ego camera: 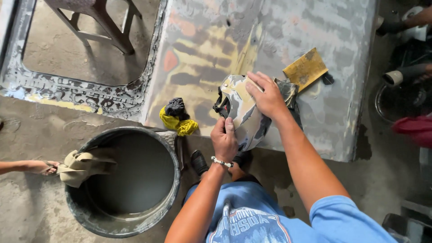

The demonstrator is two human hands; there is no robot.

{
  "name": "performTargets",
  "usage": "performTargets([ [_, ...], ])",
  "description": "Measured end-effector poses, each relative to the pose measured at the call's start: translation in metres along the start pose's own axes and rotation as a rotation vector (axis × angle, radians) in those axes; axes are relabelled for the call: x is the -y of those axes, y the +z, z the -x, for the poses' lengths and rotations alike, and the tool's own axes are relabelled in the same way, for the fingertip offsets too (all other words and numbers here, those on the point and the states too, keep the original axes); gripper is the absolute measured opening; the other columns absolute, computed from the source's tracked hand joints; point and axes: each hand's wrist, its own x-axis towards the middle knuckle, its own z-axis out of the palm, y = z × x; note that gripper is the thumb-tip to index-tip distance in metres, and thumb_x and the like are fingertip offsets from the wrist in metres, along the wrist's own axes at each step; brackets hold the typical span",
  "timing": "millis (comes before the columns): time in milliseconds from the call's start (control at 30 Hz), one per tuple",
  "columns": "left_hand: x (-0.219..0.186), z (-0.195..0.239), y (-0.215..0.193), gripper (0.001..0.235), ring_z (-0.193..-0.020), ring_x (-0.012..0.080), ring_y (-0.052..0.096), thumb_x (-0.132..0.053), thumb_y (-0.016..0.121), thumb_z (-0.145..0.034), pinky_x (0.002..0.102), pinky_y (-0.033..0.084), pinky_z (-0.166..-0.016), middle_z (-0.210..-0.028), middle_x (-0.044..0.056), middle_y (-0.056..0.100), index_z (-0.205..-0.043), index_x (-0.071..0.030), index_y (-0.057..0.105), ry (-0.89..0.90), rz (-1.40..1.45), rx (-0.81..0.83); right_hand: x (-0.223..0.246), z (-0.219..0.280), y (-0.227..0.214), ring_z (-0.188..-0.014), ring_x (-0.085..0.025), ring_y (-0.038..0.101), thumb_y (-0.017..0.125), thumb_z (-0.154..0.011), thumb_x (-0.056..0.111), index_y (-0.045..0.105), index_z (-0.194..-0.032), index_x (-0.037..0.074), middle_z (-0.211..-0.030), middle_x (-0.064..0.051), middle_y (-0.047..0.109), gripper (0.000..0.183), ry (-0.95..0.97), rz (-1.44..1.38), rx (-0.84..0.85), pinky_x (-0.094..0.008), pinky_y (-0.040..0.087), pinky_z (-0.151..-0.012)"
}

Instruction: Sanding the exterior surface of a motorcycle helmet using sandpaper and water.

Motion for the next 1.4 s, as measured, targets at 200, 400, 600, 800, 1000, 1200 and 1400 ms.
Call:
performTargets([
  [200,-0.003,0.011,-0.008,0.034,-0.063,0.0181,0.040,-0.022,0.059,-0.105,0.035,0.039,-0.058,-0.068,0.008,0.043,-0.080,-0.002,0.048,0.104,-0.105,0.017,0.075,0.038,-0.017,-0.126,-0.041,0.051,0.084,-0.080,0.038,0.063,-0.131,0.004,-0.133,-0.020,0.058,0.065,-0.140,0.205,-0.082,-0.046,0.038,-0.106],
  [400,-0.017,0.007,-0.012,0.033,-0.063,0.0303,0.042,-0.018,0.061,-0.104,0.039,0.039,-0.061,-0.072,0.015,0.042,-0.080,-0.001,0.046,0.217,-0.153,0.124,0.059,0.036,-0.020,-0.114,-0.025,0.065,0.078,-0.090,0.031,0.065,-0.127,0.007,-0.121,-0.012,0.065,0.046,-0.027,-0.113,-0.117,-0.035,0.051,-0.101],
  [600,-0.019,-0.013,-0.026,0.031,-0.071,0.0345,0.048,-0.018,0.065,-0.105,0.043,0.042,-0.067,-0.078,0.016,0.046,-0.085,-0.002,0.048,0.211,-0.332,0.251,0.034,0.028,0.007,-0.111,-0.024,0.064,0.072,-0.099,0.023,0.065,-0.124,0.004,-0.117,-0.013,0.066,0.033,-0.130,-0.116,-0.312,-0.035,0.050,-0.101],
  [800,-0.098,-0.034,0.011,0.048,-0.112,0.0438,0.061,-0.022,0.067,-0.093,0.050,0.049,-0.089,-0.125,0.025,0.059,-0.132,-0.003,0.047,0.589,-0.817,-0.100,0.001,0.026,0.022,-0.122,-0.027,0.065,0.062,-0.106,0.013,0.068,-0.131,0.005,-0.128,-0.014,0.068,0.026,-0.209,-0.197,-0.326,-0.036,0.048,-0.109],
  [1000,-0.085,-0.048,0.032,0.042,-0.106,0.0426,0.066,-0.033,0.059,-0.098,0.052,0.052,-0.083,-0.121,0.021,0.066,-0.126,-0.005,0.047,-0.087,-0.647,0.007,-0.074,0.000,-0.010,-0.130,-0.026,0.063,0.072,-0.091,0.029,0.057,-0.143,0.012,-0.136,-0.013,0.067,0.056,-0.071,-0.146,-0.140,-0.038,0.046,-0.113],
  [1200,-0.069,-0.057,0.035,0.043,-0.097,0.0430,0.068,-0.041,0.058,-0.098,0.052,0.051,-0.079,-0.111,0.020,0.070,-0.125,-0.007,0.050,-0.069,-0.777,-0.142,-0.141,0.001,-0.047,-0.137,-0.042,0.035,0.077,-0.073,0.034,0.061,-0.139,0.015,-0.147,-0.026,0.051,0.071,-0.392,0.404,-0.028,-0.064,0.023,-0.107],
  [1400,-0.092,-0.063,0.042,0.045,-0.084,0.0402,0.068,-0.056,0.055,-0.097,0.051,0.050,-0.071,-0.086,0.016,0.072,-0.092,-0.011,0.062,-0.240,-0.909,-0.193,-0.162,-0.004,-0.042,-0.133,-0.032,0.059,0.060,-0.100,0.011,0.068,-0.133,0.007,-0.140,-0.013,0.066,0.034,-0.245,0.048,-0.292,-0.044,0.045,-0.117],
])
